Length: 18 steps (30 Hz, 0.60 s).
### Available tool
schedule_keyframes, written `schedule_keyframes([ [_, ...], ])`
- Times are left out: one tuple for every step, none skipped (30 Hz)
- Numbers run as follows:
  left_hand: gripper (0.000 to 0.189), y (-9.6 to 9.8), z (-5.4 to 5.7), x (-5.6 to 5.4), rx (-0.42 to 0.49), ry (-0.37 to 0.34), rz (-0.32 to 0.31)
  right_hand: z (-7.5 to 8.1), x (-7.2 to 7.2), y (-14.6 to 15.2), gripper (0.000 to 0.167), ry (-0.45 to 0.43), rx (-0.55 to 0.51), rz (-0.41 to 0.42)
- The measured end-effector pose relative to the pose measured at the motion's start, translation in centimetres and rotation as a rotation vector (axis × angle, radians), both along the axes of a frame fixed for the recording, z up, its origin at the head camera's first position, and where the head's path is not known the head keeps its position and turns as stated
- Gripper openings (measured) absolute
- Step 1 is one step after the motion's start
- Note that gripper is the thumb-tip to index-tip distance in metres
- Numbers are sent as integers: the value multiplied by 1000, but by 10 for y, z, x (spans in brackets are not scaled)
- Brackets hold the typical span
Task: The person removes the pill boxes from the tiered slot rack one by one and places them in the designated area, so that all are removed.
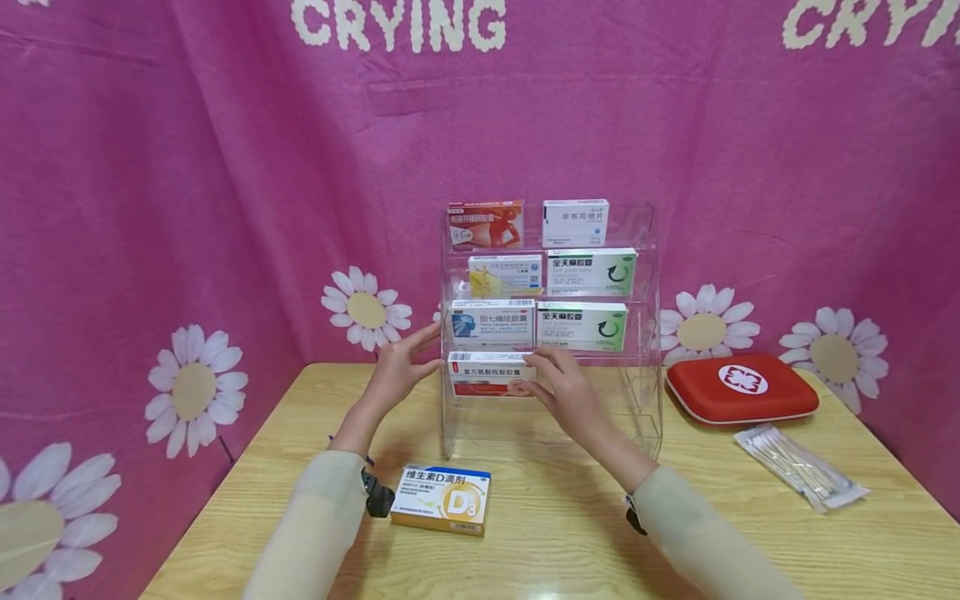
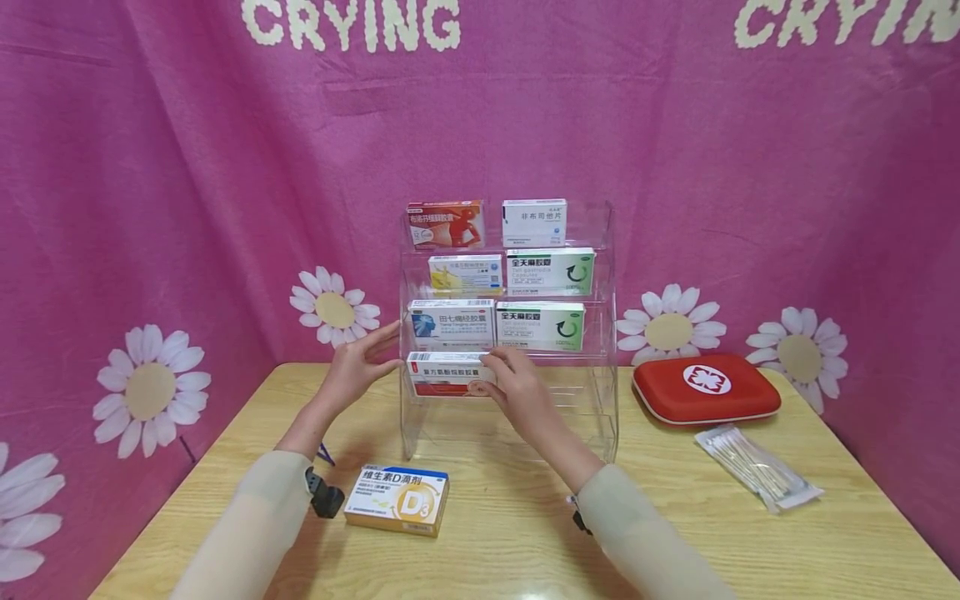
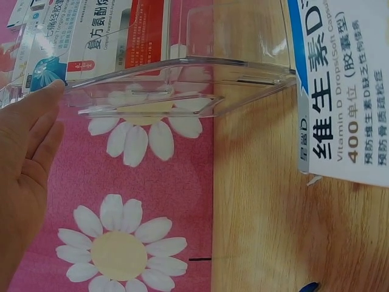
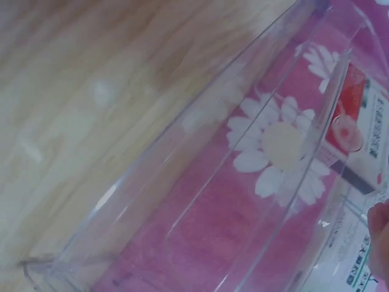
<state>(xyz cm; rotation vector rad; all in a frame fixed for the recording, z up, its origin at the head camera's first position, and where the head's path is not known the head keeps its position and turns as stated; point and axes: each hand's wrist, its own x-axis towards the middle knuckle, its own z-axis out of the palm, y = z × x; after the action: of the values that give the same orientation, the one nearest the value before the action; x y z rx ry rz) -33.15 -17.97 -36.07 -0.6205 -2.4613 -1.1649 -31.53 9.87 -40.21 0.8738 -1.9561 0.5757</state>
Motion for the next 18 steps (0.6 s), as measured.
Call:
schedule_keyframes([
  [61, 0, 0, -1, 4, 3, -5, 1, -2, 1, 41, -13, 2, -6],
  [61, 0, -1, -1, 7, 3, -10, 1, -3, 1, 42, -24, 7, -11],
  [61, 0, -1, -2, 8, -2, -9, 2, -4, 1, 41, -38, 14, -14],
  [60, 0, -1, -2, 9, -5, -7, 2, -5, 2, 41, -54, 23, -20],
  [60, 0, -1, -2, 8, -5, -7, 2, -6, 2, 40, -66, 32, -26],
  [60, 0, -1, -2, 7, -7, -6, 1, -7, 2, 39, -78, 38, -31],
  [61, 0, -1, -2, 7, -10, -4, 1, -7, 2, 38, -87, 43, -36],
  [61, 0, -1, -2, 6, -12, -3, 1, -7, 2, 37, -98, 48, -41],
  [61, 0, -1, -2, 5, -14, -1, 1, -8, 2, 36, -105, 52, -46],
  [61, 0, -1, -2, 6, -15, -2, 1, -8, 2, 35, -113, 54, -51],
  [61, 0, 0, -2, 8, -18, -3, 0, -8, 2, 34, -115, 53, -52],
  [61, 0, 0, -1, 10, -22, -4, 1, -8, 2, 33, -120, 50, -52],
  [61, 0, 0, -1, 10, -24, -3, 1, -9, 1, 31, -123, 48, -50],
  [61, 0, 0, -1, 11, -25, -5, 1, -9, 1, 30, -124, 44, -48],
  [61, 0, 0, -1, 13, -25, -6, 0, -10, 1, 28, -124, 41, -44],
  [61, 1, 0, -1, 14, -25, -8, 0, -10, 0, 27, -126, 38, -40],
  [61, 1, 1, -1, 15, -25, -9, 0, -11, 0, 27, -127, 31, -30],
  [61, 0, 1, 0, 18, -24, -12, -1, -11, 0, 26, -127, 23, -20],
])
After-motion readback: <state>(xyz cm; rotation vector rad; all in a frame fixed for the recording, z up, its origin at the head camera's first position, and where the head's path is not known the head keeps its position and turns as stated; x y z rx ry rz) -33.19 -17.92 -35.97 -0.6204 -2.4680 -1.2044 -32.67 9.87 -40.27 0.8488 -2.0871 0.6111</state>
